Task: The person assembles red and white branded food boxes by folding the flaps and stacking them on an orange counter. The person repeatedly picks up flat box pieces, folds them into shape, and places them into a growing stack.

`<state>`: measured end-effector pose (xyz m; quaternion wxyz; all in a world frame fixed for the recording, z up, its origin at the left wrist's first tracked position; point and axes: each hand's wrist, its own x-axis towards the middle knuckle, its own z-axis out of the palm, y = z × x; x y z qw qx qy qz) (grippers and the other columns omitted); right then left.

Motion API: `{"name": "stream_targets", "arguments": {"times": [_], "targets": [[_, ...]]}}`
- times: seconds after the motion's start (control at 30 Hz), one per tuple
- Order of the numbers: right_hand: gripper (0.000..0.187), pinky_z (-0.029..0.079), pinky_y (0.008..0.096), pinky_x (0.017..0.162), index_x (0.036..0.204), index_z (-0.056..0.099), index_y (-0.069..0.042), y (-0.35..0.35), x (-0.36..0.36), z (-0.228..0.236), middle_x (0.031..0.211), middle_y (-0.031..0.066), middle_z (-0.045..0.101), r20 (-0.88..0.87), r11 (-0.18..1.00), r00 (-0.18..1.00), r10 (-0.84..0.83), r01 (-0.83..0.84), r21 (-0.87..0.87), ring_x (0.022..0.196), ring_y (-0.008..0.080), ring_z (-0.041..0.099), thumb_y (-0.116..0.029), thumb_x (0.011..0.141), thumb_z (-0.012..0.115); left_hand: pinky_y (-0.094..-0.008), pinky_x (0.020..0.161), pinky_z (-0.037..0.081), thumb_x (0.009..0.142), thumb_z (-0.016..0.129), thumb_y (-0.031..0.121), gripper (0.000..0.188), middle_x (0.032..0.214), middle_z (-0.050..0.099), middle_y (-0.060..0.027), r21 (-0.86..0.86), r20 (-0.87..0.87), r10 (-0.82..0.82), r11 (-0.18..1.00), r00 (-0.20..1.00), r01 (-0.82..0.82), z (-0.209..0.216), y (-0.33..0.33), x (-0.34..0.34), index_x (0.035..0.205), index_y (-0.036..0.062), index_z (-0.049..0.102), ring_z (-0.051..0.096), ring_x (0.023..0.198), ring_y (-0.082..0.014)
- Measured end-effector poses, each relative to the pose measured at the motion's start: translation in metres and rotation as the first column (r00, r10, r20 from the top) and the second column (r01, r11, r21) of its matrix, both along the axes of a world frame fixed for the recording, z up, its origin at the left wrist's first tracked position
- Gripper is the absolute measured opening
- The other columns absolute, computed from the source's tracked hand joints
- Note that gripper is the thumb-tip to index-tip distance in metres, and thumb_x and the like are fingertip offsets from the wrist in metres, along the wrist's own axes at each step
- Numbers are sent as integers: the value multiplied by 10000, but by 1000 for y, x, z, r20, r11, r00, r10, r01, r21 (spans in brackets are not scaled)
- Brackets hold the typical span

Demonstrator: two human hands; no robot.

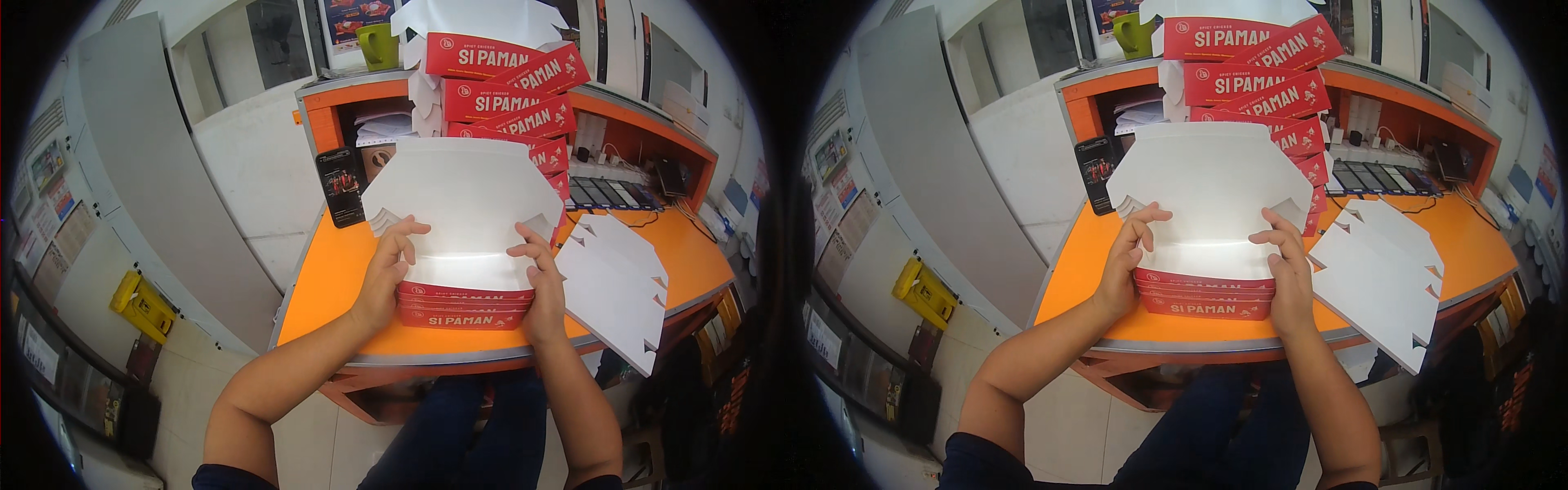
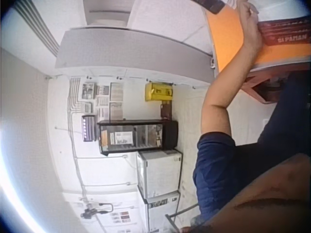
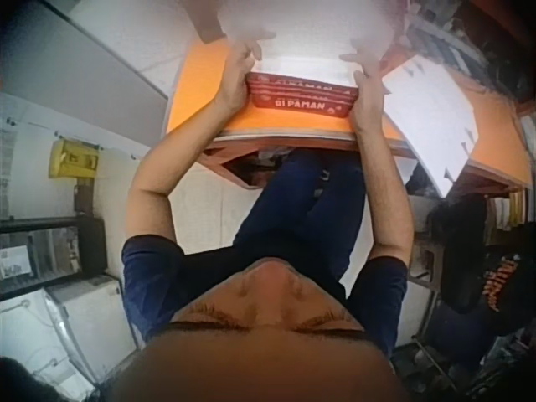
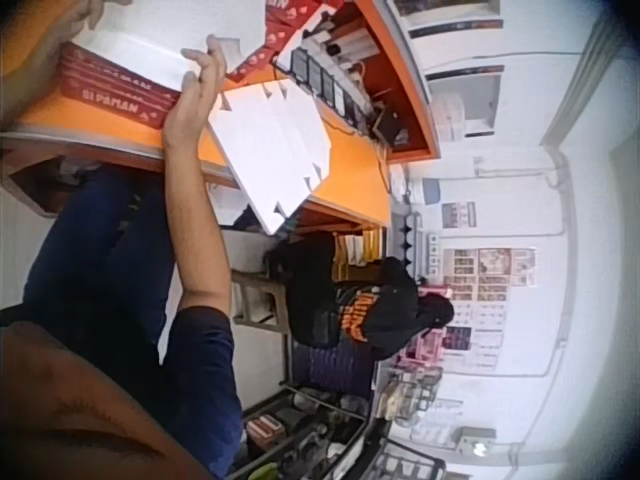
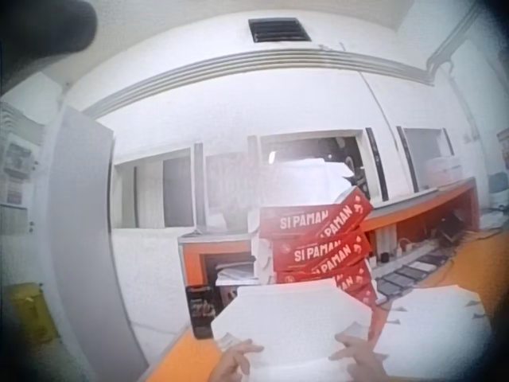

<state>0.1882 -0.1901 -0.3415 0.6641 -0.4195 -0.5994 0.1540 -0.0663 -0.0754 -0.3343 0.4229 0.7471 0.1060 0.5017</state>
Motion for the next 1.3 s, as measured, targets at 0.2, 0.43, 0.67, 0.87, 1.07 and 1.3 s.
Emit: {"name": "stream_targets", "arguments": {"times": [0.2,0.43,0.67,0.87,1.07,1.3], "targets": [[393,234,473,1295,1279,683,-48,-3,1,7,1628,190,480,38,999,999,-2,4,-54,1548,344,381,-244,1058,424,-540,1311,78,981,523,436,368,1498,537,-154,-56,48,-34,998,998,37,-3,0,1,1144,109,486,144,1652,-401],[439,227,458,1293,1271,685,-59,-6,5,13,1620,188,490,135,990,988,-72,86,-107,1554,336,380,-338,1081,404,-506,1326,69,978,533,353,357,1489,520,-141,-69,82,-110,991,991,116,-8,2,0,1228,104,475,155,1647,-379],[299,395,395,1153,1241,696,-43,-5,15,35,1349,135,641,129,980,971,-201,198,34,1317,264,560,-218,1105,496,-482,1315,115,1013,528,405,460,1504,478,-165,-11,86,-81,997,993,83,-6,1,1,1335,81,480,235,1609,-346],[262,487,342,1018,1266,691,-26,31,52,174,1169,105,661,243,769,789,-564,396,501,1191,216,625,-182,1091,574,-446,1263,235,1052,484,555,597,1446,481,-169,157,108,113,979,988,-129,-7,15,-12,1346,35,489,420,1445,-289],[397,385,528,1162,1390,703,-170,83,76,273,1400,116,687,582,566,112,-805,438,698,1290,336,623,-324,1026,662,-450,1224,299,1056,489,581,604,1425,490,-179,231,81,240,940,967,-252,4,10,-13,1309,35,533,470,1373,-284],[205,378,583,1086,1202,757,-190,106,30,289,1204,84,756,708,647,198,-677,617,447,1213,310,670,-258,1040,652,-447,1204,313,1043,547,568,581,1417,496,-173,298,75,306,901,949,-315,6,10,-22,1288,42,549,474,1348,-281]]}}
